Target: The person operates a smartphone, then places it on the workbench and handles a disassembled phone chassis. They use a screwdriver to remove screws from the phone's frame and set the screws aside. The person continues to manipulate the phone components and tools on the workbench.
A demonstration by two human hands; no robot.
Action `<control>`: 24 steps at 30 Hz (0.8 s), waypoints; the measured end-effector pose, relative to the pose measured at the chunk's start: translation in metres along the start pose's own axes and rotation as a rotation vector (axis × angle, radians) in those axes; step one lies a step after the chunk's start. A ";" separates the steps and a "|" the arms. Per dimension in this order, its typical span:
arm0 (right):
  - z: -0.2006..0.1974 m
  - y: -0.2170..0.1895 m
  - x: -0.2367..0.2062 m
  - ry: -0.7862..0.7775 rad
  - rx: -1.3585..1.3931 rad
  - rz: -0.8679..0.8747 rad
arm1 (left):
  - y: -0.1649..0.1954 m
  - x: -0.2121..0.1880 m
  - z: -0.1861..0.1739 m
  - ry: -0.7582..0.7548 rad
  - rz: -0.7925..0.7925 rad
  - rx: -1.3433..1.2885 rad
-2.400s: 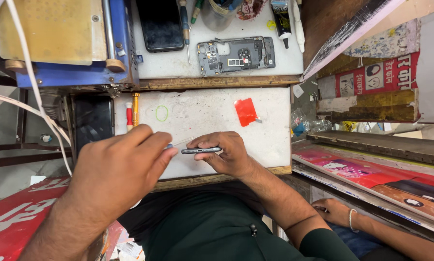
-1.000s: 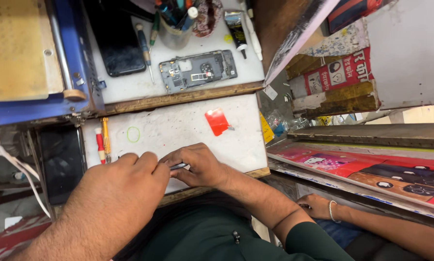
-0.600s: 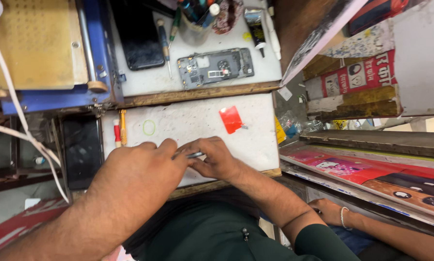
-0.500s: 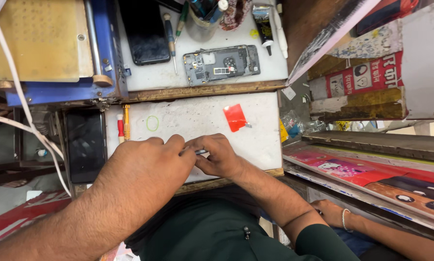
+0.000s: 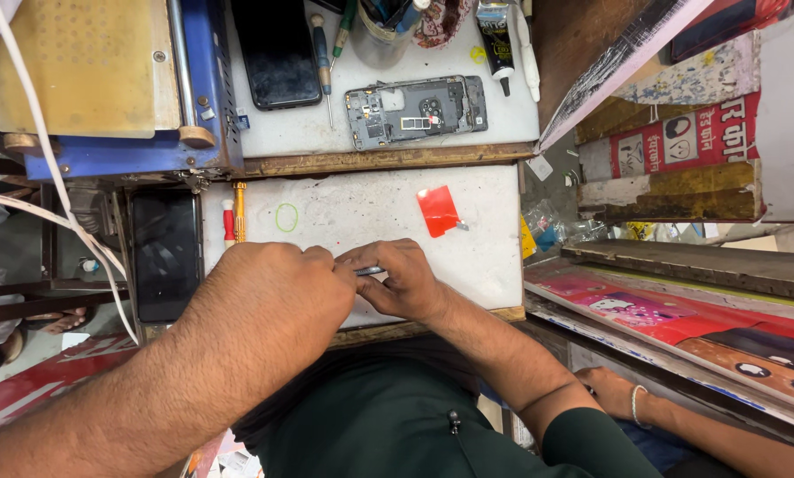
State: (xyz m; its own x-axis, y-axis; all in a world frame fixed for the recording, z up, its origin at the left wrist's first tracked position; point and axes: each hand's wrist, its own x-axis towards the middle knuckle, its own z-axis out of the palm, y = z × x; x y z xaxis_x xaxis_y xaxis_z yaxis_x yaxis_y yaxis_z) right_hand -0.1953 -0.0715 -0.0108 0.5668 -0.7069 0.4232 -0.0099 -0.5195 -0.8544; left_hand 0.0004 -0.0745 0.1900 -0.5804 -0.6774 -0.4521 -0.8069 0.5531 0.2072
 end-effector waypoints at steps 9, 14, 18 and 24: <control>-0.005 0.001 -0.001 -0.019 -0.041 0.031 | -0.003 -0.002 0.014 0.250 0.036 -0.078; -0.003 0.002 -0.001 -0.013 -0.021 0.005 | -0.001 0.002 0.005 0.125 0.030 -0.007; -0.004 0.002 -0.002 0.006 -0.052 -0.014 | 0.002 0.005 -0.005 0.004 0.023 0.017; -0.004 0.002 -0.005 -0.018 -0.049 0.000 | -0.002 0.003 -0.007 0.268 0.045 -0.082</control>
State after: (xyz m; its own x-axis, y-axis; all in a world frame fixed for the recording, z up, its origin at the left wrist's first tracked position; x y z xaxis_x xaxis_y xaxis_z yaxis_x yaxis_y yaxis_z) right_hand -0.2008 -0.0712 -0.0136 0.5817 -0.6981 0.4175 -0.0501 -0.5430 -0.8382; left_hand -0.0009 -0.0806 0.1939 -0.6156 -0.7630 -0.1974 -0.7794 0.5522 0.2960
